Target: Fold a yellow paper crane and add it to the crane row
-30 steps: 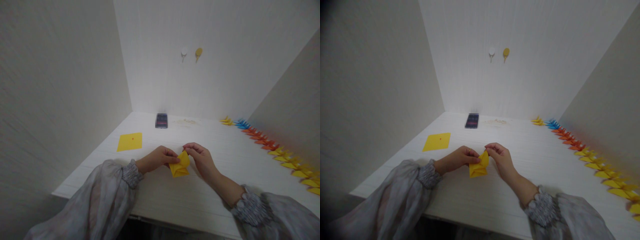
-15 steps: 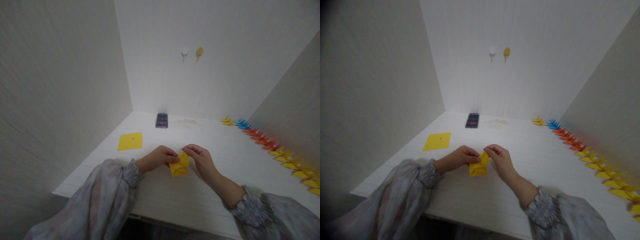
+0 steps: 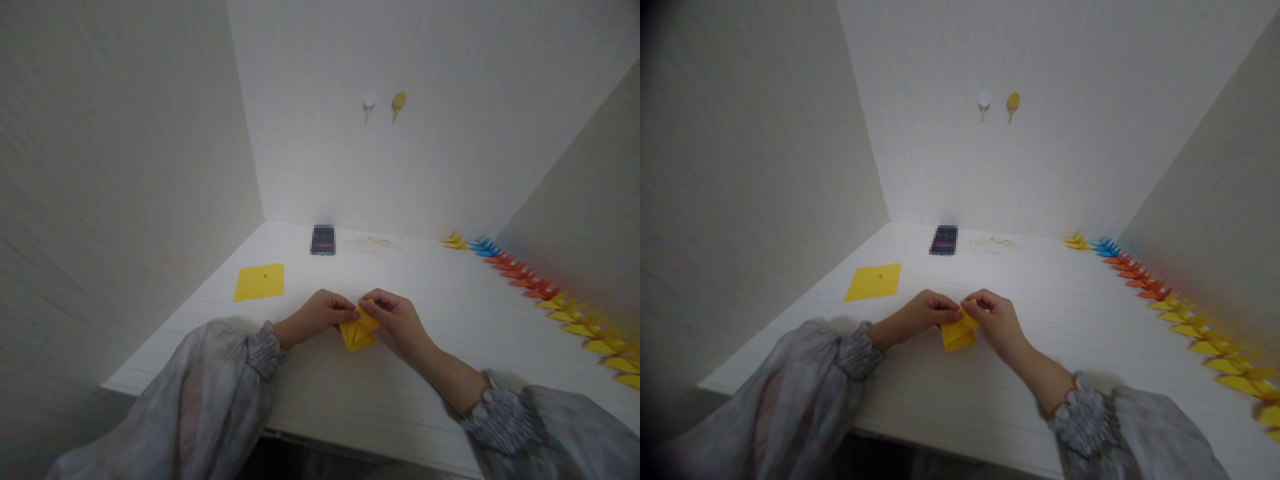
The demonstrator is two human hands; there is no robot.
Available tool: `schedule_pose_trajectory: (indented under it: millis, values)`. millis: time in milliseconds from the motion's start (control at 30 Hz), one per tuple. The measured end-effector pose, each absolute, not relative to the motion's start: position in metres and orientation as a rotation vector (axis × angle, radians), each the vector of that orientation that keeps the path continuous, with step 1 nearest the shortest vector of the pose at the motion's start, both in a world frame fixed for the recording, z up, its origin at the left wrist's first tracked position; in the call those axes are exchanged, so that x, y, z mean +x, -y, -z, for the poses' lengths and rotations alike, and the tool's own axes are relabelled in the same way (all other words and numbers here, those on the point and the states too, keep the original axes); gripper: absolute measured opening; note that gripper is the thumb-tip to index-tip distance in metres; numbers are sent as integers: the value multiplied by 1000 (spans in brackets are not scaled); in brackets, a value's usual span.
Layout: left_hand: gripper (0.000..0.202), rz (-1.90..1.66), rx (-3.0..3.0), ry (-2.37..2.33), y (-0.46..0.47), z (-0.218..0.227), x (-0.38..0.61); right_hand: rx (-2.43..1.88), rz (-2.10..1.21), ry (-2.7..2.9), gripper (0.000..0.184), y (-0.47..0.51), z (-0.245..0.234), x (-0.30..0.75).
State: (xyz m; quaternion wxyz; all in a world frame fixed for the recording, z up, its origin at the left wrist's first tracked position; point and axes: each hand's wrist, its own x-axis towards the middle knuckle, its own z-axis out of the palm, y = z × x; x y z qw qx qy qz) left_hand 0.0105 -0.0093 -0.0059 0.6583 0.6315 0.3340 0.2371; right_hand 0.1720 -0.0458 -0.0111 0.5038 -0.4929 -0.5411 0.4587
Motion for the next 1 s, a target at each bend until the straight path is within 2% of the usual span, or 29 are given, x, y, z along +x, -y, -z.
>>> schedule_pose_trajectory:
  millis: [1000]
  values:
    - [22,-452,1520,-807,10,-3,10,-1292,-896,1442,29,48,8,176]
